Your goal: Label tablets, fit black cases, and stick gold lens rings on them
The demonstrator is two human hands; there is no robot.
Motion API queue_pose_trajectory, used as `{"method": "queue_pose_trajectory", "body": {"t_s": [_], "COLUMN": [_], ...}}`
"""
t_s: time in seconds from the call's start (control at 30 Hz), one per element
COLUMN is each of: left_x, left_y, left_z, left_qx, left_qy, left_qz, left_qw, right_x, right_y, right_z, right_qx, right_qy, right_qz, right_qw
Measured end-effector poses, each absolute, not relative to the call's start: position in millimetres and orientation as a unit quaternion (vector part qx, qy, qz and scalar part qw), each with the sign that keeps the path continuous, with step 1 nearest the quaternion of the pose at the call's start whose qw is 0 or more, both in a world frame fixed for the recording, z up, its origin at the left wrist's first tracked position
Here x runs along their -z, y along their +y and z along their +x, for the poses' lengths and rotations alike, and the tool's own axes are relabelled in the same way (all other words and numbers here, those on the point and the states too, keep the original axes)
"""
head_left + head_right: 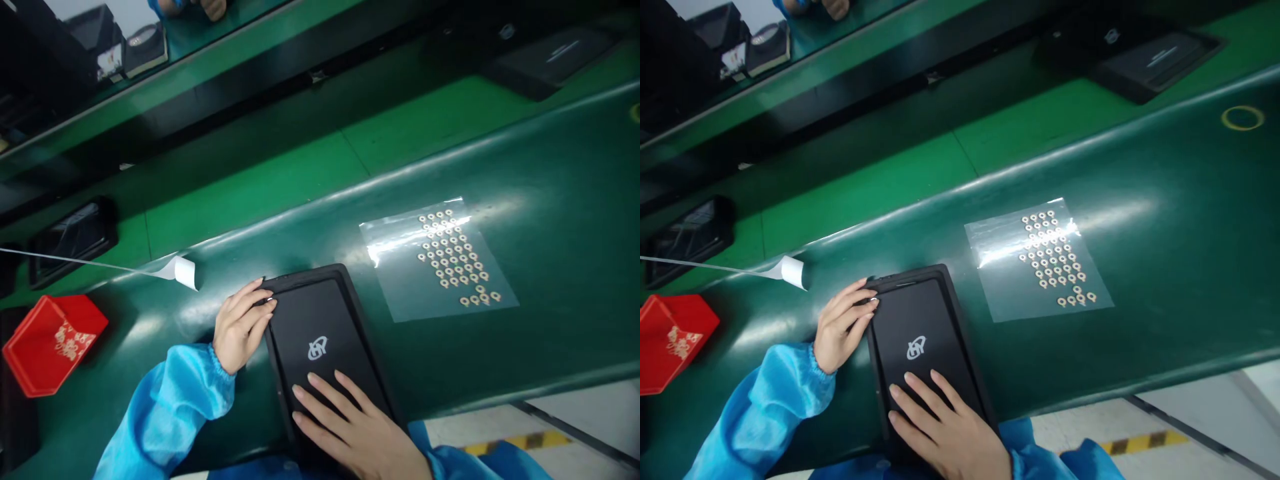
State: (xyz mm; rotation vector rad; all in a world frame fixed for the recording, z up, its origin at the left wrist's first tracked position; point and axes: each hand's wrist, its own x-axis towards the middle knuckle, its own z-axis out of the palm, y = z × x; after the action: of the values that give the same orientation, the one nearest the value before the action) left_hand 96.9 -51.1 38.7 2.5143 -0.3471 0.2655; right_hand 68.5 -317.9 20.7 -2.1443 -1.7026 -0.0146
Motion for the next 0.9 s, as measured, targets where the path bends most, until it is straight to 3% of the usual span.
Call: {"method": "queue_pose_trajectory", "body": {"t_s": [0.17, 0.33, 0.5, 0.63, 0.77, 0.9], "left_x": [-40, -42, -41, -42, -41, -32], "left_y": [-41, -37, -36, -35, -34, -30], "left_z": [107, 121, 116, 112, 125, 138], "left_qx": [-0.120, -0.138, -0.080, -0.081, -0.103, -0.189], "left_qy": [-0.197, -0.167, -0.115, -0.154, -0.196, -0.080], "left_qz": [0.946, 0.934, 0.936, 0.940, 0.944, 0.913], "left_qw": [0.227, 0.285, 0.323, 0.294, 0.245, 0.352], "right_x": [-18, -22, -21, -17, -33, -60], "right_y": [-318, -320, -320, -316, -320, -343], "right_z": [65, 65, 68, 65, 80, 133], "right_qx": [-0.003, -0.040, -0.012, 0.001, -0.076, -0.249], "right_qy": [-0.609, -0.607, -0.618, -0.612, -0.604, -0.524], "right_qz": [-0.769, -0.768, -0.767, -0.768, -0.752, -0.688], "right_qw": [0.192, 0.198, 0.172, 0.189, 0.253, 0.435]}}
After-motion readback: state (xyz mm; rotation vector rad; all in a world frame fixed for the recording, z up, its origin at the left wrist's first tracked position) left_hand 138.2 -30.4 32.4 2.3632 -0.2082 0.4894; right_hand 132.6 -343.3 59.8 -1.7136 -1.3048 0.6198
